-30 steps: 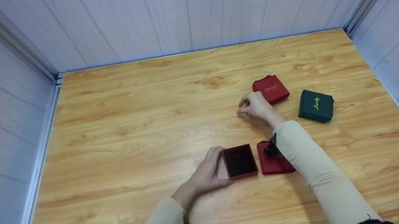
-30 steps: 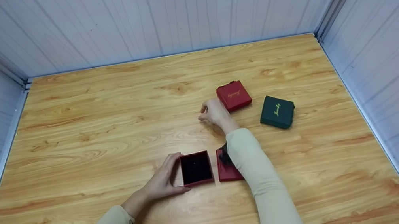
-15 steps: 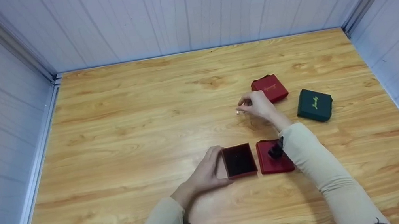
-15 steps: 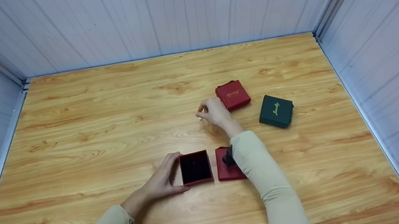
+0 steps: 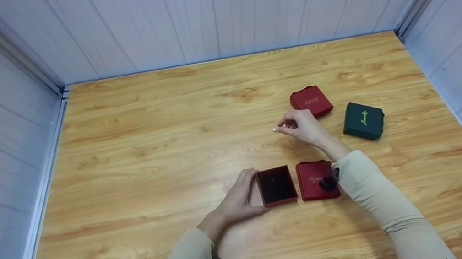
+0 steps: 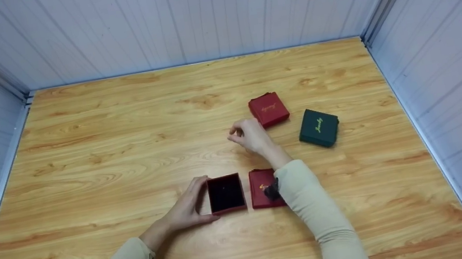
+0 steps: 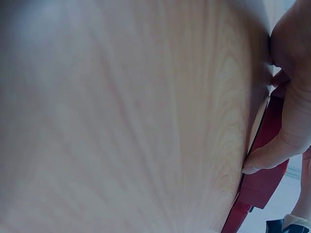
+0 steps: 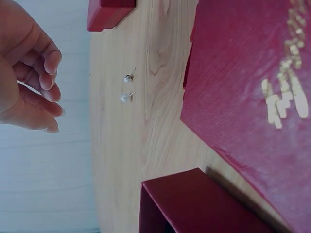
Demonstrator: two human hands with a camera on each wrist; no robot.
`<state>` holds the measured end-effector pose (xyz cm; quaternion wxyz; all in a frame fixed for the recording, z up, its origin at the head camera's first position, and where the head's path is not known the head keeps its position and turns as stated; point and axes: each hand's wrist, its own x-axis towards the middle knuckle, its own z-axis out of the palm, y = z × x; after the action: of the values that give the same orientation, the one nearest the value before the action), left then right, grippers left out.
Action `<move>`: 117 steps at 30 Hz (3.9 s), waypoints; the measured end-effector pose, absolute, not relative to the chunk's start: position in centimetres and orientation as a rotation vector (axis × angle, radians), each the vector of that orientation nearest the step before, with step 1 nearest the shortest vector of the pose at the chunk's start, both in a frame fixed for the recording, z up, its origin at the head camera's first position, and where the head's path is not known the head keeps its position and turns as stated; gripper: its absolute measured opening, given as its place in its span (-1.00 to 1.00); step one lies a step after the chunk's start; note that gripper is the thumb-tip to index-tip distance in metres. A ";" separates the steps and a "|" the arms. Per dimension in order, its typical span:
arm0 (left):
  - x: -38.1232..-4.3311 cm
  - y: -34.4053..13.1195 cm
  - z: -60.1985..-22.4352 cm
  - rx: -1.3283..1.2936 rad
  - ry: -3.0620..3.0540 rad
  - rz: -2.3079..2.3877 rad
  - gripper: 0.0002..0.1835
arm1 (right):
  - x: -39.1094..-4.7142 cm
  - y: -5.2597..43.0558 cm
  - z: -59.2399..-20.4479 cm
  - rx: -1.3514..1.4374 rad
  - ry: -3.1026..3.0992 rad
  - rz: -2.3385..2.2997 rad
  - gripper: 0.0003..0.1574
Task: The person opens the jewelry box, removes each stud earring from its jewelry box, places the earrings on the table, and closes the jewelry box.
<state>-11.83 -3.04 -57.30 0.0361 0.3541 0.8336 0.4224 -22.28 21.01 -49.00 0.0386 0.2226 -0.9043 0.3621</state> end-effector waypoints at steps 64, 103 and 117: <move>-12.0 -3.1 -57.3 1.116 2.563 1.279 -0.06 | -12.7 26.4 -52.2 0.924 -2.673 1.312 -0.64; -11.9 -3.0 -57.1 1.090 2.560 1.304 -0.05 | -11.8 28.2 -53.4 1.122 -2.935 1.069 0.06; -11.8 -3.0 -57.2 1.074 2.560 1.292 -0.06 | -11.9 28.2 -54.0 1.162 -2.902 0.999 0.13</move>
<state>-11.78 -2.99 -57.19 0.0398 0.3504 0.8355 0.4215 -11.87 28.25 -53.96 -0.0702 0.3532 -0.8821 0.3037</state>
